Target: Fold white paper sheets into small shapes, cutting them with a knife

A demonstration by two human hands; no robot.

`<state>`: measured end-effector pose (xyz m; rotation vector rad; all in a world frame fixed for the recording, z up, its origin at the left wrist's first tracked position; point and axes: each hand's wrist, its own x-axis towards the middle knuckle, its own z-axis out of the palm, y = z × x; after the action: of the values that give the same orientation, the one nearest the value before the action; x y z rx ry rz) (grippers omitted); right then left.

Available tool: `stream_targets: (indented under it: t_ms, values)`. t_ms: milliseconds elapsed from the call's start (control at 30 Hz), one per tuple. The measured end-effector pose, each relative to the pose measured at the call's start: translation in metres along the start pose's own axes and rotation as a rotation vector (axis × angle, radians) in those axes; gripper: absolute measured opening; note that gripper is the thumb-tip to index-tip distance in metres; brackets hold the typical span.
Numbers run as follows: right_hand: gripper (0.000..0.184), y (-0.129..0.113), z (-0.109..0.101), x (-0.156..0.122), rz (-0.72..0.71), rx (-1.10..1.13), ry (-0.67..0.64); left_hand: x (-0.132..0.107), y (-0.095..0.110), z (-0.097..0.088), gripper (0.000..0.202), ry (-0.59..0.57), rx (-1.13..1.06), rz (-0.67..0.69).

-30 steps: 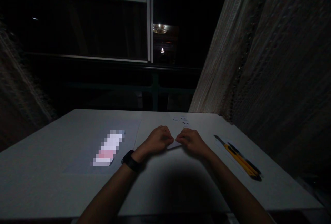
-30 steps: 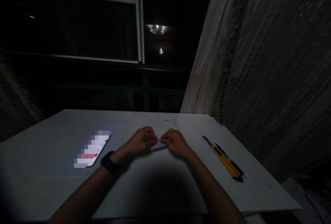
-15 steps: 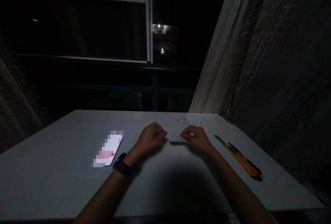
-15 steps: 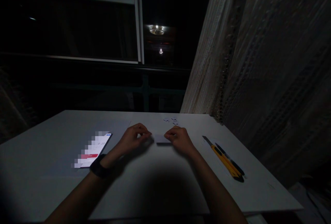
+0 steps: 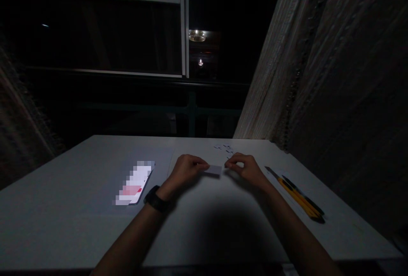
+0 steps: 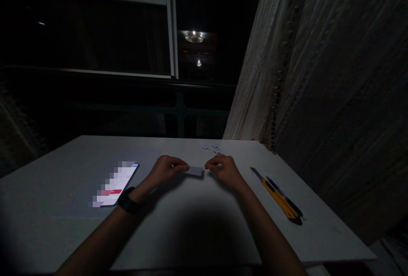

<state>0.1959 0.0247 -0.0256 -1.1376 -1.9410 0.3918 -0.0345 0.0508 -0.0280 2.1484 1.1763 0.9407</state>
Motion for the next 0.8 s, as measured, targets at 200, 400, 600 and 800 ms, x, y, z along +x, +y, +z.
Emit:
stream_targets:
  t_ms: [200,400,600,800]
  values:
    - [0.026,-0.004,0.021,-0.003,-0.196,-0.008,0.073,0.002,0.002,0.001,0.026,-0.066,-0.147,-0.022]
    - [0.017,-0.008,0.038,-0.005,-0.296,-0.168,0.168,-0.002,0.004,0.003,0.023,-0.044,-0.141,0.044]
    - [0.016,-0.006,0.026,-0.006,-0.234,-0.167,0.19,-0.001,0.001,0.003,0.021,0.005,-0.138,0.022]
    - [0.029,0.012,0.021,0.005,0.227,0.275,0.44,-0.003,-0.008,-0.002,0.019,0.049,-0.193,0.095]
